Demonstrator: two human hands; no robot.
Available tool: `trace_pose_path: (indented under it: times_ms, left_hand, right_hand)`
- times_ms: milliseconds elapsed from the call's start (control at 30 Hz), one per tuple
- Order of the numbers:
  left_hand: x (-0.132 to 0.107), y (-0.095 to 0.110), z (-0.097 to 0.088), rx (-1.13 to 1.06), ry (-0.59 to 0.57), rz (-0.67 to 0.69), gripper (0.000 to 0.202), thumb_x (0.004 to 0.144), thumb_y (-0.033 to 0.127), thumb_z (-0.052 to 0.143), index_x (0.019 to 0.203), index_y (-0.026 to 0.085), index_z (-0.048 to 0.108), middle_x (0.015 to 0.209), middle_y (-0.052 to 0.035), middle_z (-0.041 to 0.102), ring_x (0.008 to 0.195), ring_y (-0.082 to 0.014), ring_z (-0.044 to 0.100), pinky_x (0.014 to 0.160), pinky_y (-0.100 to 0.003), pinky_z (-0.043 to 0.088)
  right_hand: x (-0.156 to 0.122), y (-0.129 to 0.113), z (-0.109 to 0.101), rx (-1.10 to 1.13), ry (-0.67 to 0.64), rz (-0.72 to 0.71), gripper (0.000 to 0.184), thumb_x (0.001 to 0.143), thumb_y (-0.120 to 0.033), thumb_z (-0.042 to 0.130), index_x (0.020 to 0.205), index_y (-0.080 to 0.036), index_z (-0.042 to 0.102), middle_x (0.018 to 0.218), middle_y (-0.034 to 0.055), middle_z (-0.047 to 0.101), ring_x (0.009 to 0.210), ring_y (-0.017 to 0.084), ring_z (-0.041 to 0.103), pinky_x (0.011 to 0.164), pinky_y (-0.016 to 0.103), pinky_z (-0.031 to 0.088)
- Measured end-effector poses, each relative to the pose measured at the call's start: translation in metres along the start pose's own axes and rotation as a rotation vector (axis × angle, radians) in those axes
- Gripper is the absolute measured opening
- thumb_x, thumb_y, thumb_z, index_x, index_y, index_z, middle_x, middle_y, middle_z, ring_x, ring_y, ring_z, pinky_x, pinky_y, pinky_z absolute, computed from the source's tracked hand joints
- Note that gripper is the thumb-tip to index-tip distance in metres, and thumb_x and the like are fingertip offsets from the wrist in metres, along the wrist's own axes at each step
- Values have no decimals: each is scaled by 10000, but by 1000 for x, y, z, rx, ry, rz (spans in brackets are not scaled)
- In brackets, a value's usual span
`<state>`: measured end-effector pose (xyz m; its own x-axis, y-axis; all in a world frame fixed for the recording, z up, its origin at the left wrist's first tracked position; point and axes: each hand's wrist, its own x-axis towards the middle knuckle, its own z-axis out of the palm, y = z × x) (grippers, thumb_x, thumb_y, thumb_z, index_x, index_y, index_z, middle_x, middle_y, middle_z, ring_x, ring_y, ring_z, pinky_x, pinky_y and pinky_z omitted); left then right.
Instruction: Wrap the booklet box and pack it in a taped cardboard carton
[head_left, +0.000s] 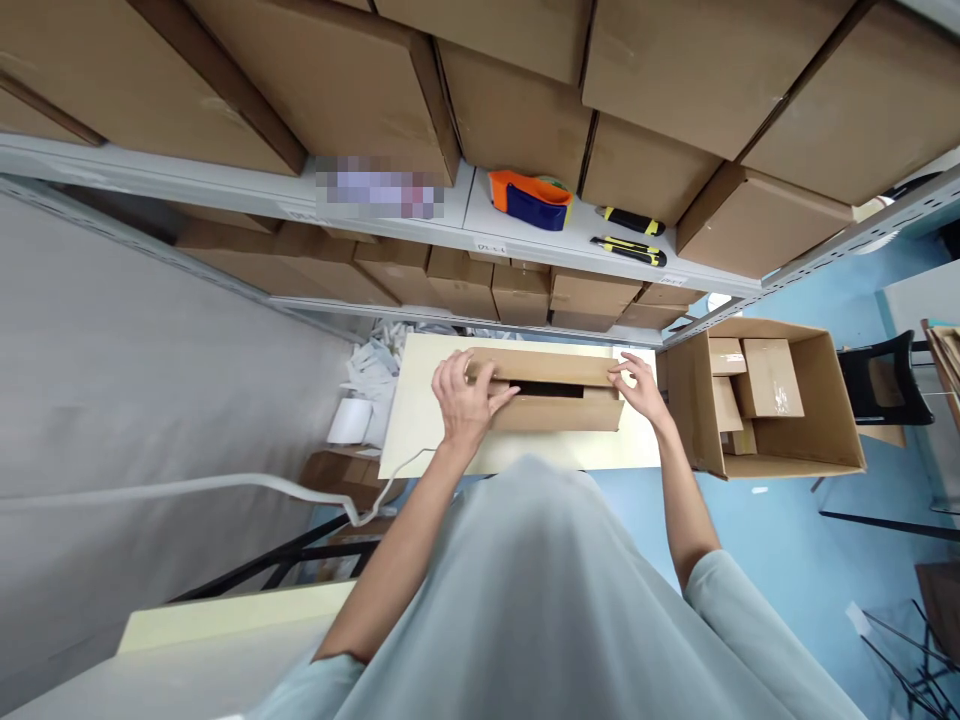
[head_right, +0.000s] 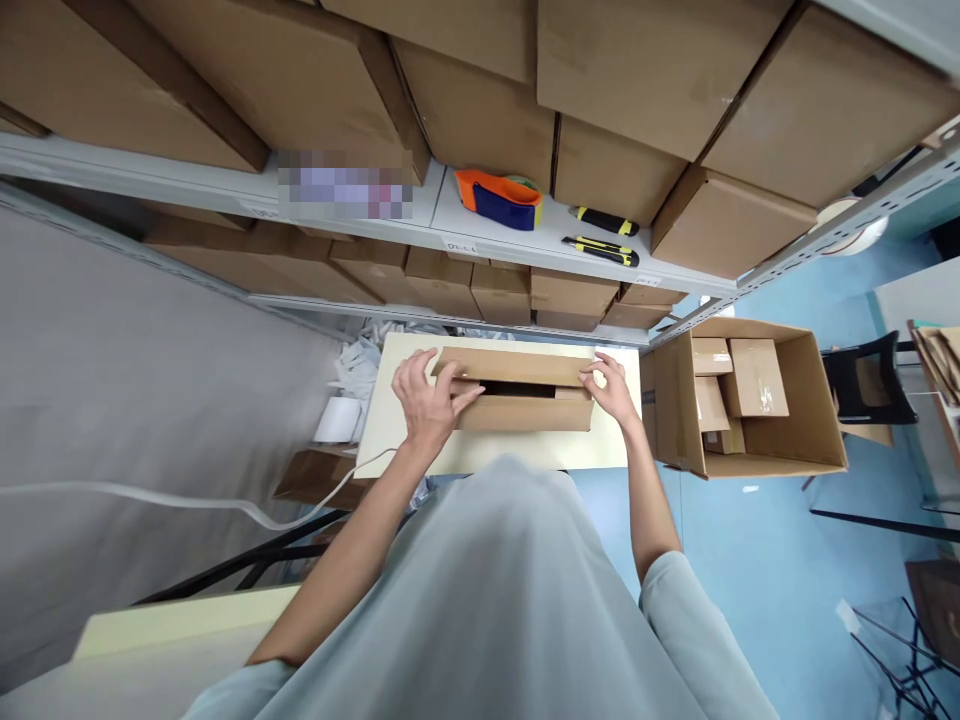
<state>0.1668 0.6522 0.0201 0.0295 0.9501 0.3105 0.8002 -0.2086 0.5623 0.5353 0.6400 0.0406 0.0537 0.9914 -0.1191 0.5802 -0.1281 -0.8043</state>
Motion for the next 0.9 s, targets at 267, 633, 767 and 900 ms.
trace_pose_path:
  times_ms: [267,633,767,900]
  left_hand:
    - [8,-20,20,-216,-174,-6,277,1027,511,690,1040,235,696,1514,-186,584,1561,-359,463,1286,-543,410]
    - [27,-44,4,-353,-502,-169,354,857,357,782,1176,210,744,1804,-128,273,1703,-329,281,1380,-500,293]
    - [35,-39,18,-295,-494,-350,422,757,215,796,1178,220,768,1781,-109,293,1694,-349,296,1386,-482,302]
    - [36,-40,24,-270,-529,-375,419,764,203,784,1182,228,764,1742,-99,355,1689,-336,312,1370,-445,336]
  right_hand:
    - [-27,9,16,155,-45,108,496,854,-719,739,1032,-259,692,1418,137,681,1345,322,626,1016,433,565]
    - [-15,-20,15,-195,-104,303,231,857,-411,728,1044,-291,665,1050,12,773,919,250,679,882,346,532]
    - [-3,-31,13,-337,-162,344,220,884,-373,725,1076,-287,662,982,27,760,886,276,683,831,353,504]
    - [4,-38,19,-458,-221,383,225,929,-371,711,1118,-271,642,1017,70,761,957,313,699,859,385,514]
